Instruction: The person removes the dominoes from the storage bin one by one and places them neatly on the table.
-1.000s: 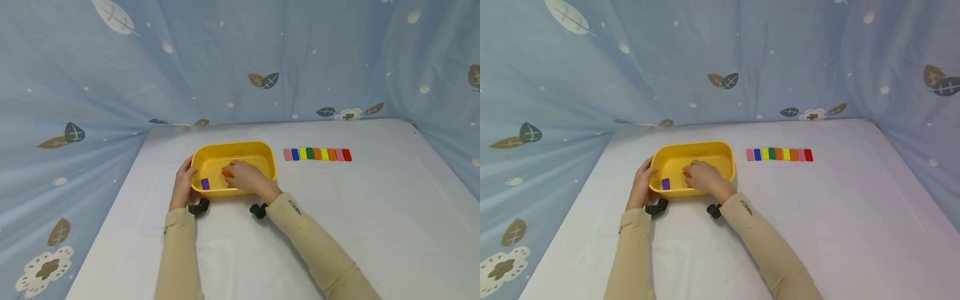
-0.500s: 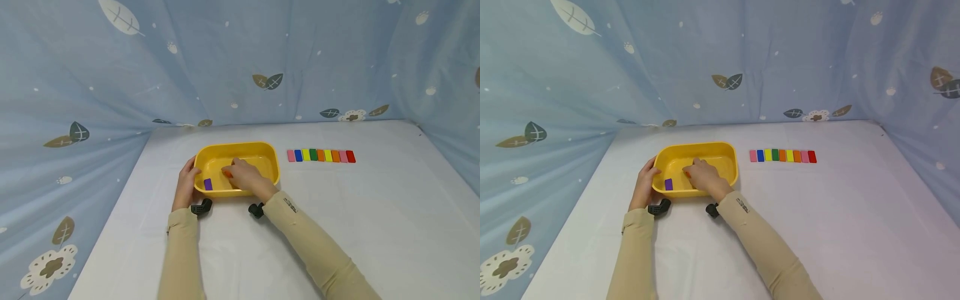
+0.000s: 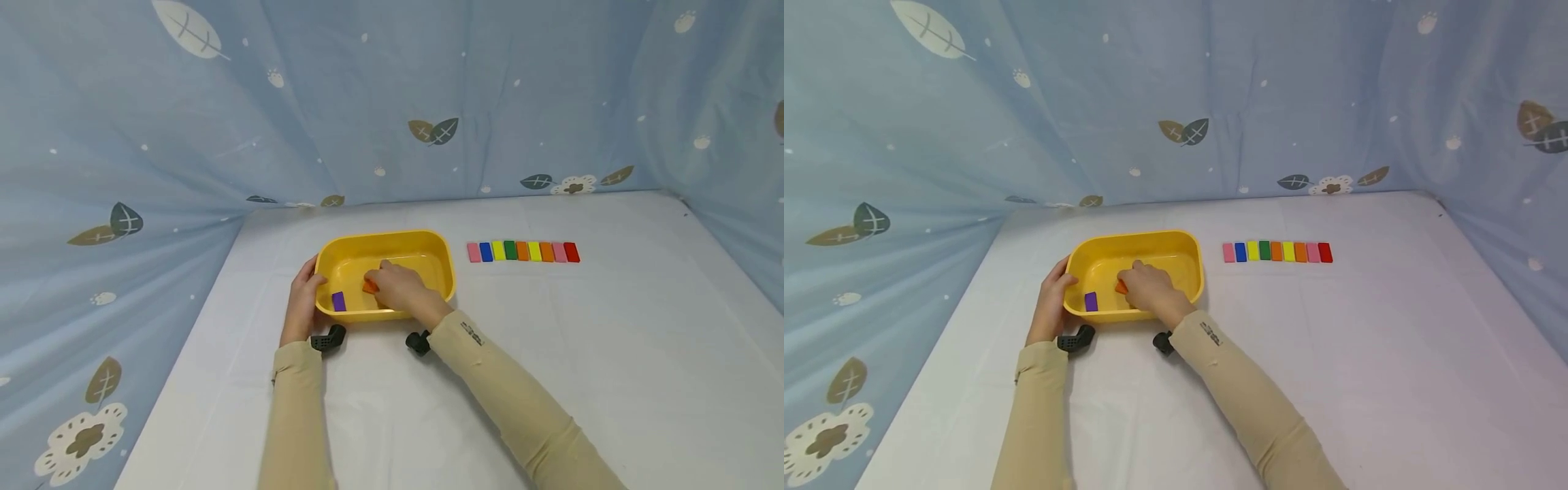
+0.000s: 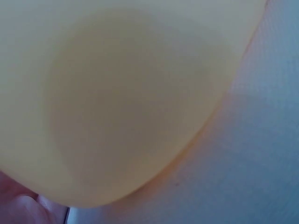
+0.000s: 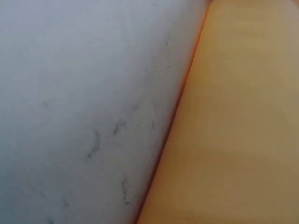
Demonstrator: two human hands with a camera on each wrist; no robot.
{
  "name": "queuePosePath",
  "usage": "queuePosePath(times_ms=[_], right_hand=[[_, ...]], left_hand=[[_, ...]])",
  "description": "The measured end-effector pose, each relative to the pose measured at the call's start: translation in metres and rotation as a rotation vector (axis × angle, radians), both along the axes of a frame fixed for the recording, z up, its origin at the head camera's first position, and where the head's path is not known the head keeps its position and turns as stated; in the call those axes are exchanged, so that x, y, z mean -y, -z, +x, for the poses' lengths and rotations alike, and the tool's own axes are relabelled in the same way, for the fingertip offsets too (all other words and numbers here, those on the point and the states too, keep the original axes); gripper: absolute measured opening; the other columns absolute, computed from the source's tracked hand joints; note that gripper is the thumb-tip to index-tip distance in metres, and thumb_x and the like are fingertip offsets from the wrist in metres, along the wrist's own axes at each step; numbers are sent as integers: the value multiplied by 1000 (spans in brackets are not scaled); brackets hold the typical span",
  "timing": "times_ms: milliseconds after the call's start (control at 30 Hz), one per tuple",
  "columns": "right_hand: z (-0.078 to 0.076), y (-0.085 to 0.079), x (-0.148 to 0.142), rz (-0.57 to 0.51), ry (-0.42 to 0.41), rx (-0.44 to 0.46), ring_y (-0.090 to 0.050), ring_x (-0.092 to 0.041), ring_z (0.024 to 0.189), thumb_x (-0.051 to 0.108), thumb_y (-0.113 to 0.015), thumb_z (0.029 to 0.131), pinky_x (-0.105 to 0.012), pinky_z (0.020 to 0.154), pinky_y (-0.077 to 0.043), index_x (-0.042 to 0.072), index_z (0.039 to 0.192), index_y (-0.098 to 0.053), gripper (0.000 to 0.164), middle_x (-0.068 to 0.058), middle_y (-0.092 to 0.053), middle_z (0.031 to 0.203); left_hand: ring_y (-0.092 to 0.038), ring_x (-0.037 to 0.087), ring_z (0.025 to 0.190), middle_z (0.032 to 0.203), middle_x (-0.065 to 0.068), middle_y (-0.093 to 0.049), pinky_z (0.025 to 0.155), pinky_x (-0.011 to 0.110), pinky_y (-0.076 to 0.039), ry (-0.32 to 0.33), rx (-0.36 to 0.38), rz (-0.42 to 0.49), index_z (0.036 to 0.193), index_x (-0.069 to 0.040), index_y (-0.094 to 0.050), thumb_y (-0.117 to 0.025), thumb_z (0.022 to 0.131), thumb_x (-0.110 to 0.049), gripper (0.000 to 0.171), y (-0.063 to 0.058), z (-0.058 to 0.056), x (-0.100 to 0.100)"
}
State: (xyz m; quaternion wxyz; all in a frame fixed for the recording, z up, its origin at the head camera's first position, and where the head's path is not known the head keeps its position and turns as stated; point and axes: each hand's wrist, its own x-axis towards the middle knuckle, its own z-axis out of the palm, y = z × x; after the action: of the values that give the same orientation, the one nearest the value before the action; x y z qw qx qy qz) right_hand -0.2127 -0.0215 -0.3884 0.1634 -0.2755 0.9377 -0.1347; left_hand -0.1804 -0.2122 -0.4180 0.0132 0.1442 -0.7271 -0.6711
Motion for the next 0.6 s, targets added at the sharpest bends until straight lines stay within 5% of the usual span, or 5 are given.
queuePosePath(times_ms=[267, 600], right_hand=[[0, 0, 1, -107, 22, -20, -49, -14, 70, 27, -55, 85, -27, 60, -40, 17, 87, -59, 10, 3, -54, 77], [8, -14, -10, -349, 52, -125, -47, -11, 70, 36, -55, 86, -23, 62, -41, 18, 96, -60, 21, 6, -52, 86]], left_hand=[[-37, 17, 121, 137, -4, -37, 102, 33, -28, 11, -15, 10, 134, -21, -41, -40, 83, -10, 53, 3, 1, 1], [-37, 15, 121, 136, -6, -38, 101, 32, -29, 7, 2, 13, 133, -22, -42, -42, 83, -12, 52, 1, 0, 0]])
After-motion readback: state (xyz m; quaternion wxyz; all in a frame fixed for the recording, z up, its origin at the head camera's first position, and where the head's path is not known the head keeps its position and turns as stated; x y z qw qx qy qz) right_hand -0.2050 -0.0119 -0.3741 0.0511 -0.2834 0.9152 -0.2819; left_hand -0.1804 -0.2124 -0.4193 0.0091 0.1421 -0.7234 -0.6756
